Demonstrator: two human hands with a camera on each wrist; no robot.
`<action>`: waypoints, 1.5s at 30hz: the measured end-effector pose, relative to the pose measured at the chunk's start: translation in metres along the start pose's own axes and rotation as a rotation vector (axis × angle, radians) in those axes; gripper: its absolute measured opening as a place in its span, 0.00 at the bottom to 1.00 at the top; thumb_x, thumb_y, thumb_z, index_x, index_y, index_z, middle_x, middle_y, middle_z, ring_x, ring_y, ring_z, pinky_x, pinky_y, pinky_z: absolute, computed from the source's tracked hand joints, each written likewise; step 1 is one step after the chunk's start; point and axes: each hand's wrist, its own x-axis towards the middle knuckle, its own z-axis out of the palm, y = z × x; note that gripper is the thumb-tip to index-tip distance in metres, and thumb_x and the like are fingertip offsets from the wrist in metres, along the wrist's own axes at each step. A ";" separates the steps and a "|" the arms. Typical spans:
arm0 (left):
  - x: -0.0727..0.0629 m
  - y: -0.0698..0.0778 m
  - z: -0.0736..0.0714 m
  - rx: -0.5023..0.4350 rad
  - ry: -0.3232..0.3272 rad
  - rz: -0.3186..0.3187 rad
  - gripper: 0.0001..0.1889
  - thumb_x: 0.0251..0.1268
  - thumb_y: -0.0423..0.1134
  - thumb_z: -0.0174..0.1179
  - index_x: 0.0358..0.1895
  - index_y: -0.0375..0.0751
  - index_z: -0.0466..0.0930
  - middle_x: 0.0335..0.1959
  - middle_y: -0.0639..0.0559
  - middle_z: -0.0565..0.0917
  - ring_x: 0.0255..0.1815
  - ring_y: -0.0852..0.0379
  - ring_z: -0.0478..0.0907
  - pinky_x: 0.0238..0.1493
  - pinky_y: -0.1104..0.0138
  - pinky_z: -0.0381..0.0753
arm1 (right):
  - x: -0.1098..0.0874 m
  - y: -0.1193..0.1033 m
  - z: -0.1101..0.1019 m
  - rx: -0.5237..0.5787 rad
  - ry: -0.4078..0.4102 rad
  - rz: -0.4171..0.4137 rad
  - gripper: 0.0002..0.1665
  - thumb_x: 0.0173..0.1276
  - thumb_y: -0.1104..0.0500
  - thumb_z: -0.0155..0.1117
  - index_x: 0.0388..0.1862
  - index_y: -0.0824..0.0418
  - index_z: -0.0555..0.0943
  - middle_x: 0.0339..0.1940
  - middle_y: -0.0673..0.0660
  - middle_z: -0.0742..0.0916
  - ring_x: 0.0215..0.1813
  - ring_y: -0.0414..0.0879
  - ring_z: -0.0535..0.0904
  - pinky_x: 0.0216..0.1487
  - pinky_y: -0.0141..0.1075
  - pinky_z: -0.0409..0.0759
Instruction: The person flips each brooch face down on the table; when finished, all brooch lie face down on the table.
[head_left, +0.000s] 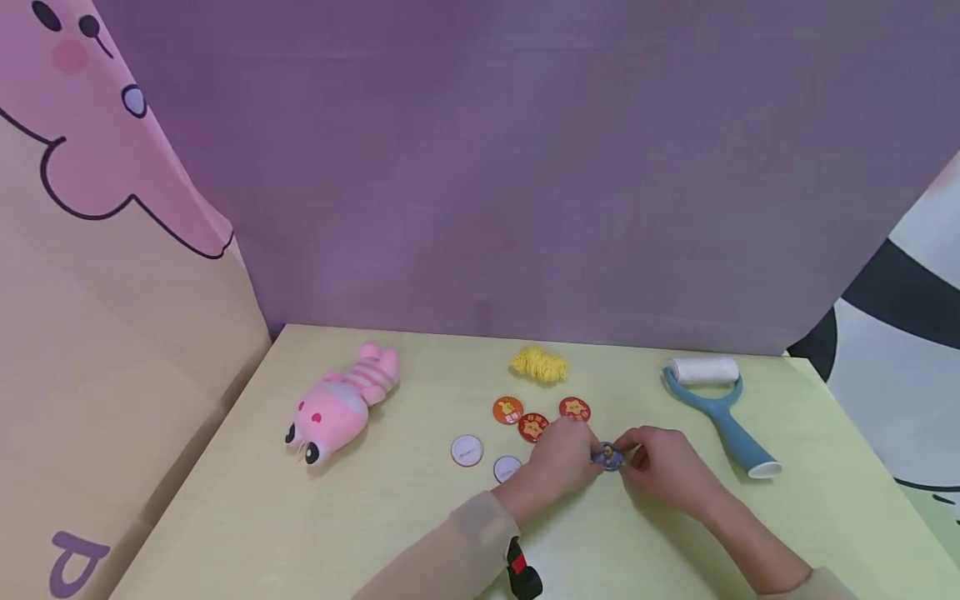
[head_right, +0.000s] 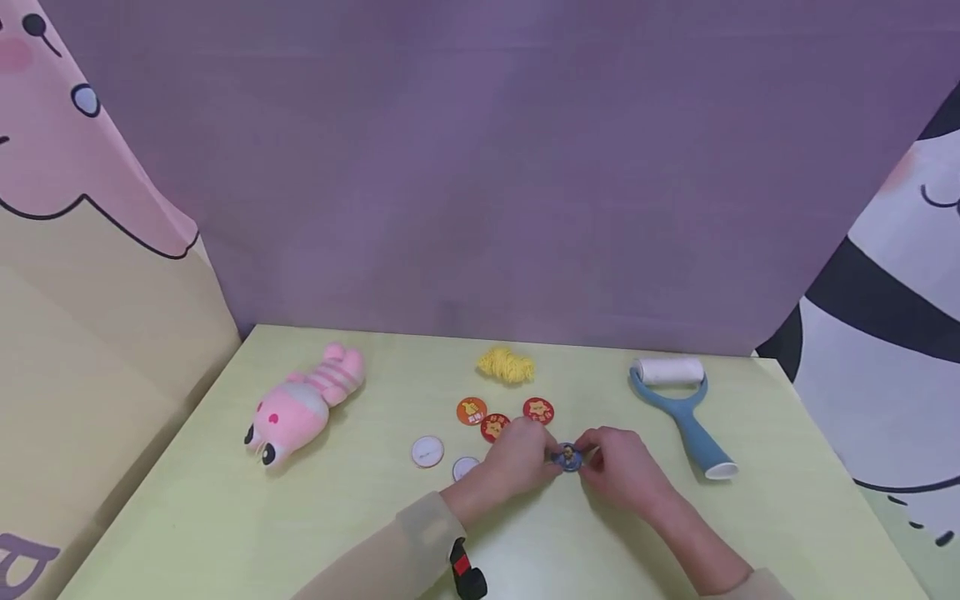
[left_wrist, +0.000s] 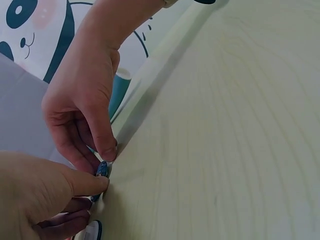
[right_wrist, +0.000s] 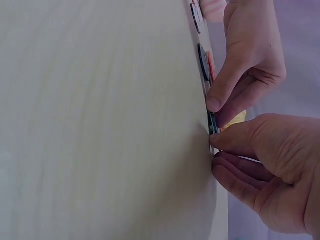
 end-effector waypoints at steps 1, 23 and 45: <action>0.000 0.000 0.001 0.004 0.001 0.005 0.04 0.65 0.49 0.76 0.39 0.58 0.96 0.32 0.67 0.93 0.36 0.71 0.81 0.40 0.79 0.77 | -0.001 0.001 0.001 0.002 0.009 -0.005 0.10 0.59 0.67 0.78 0.41 0.60 0.90 0.32 0.48 0.90 0.30 0.32 0.80 0.33 0.30 0.81; -0.015 -0.027 -0.019 -0.475 0.129 0.137 0.12 0.65 0.42 0.77 0.51 0.51 0.94 0.44 0.59 0.93 0.44 0.65 0.89 0.45 0.83 0.81 | -0.009 0.001 -0.005 0.213 0.187 -0.158 0.15 0.60 0.69 0.80 0.43 0.54 0.90 0.38 0.47 0.93 0.35 0.31 0.87 0.39 0.36 0.91; -0.036 -0.023 -0.054 -0.850 0.352 0.257 0.09 0.68 0.36 0.74 0.49 0.41 0.94 0.44 0.48 0.95 0.42 0.62 0.93 0.46 0.75 0.88 | -0.016 -0.027 -0.025 0.484 0.253 -0.232 0.12 0.64 0.74 0.75 0.44 0.62 0.89 0.37 0.50 0.93 0.39 0.35 0.90 0.45 0.28 0.89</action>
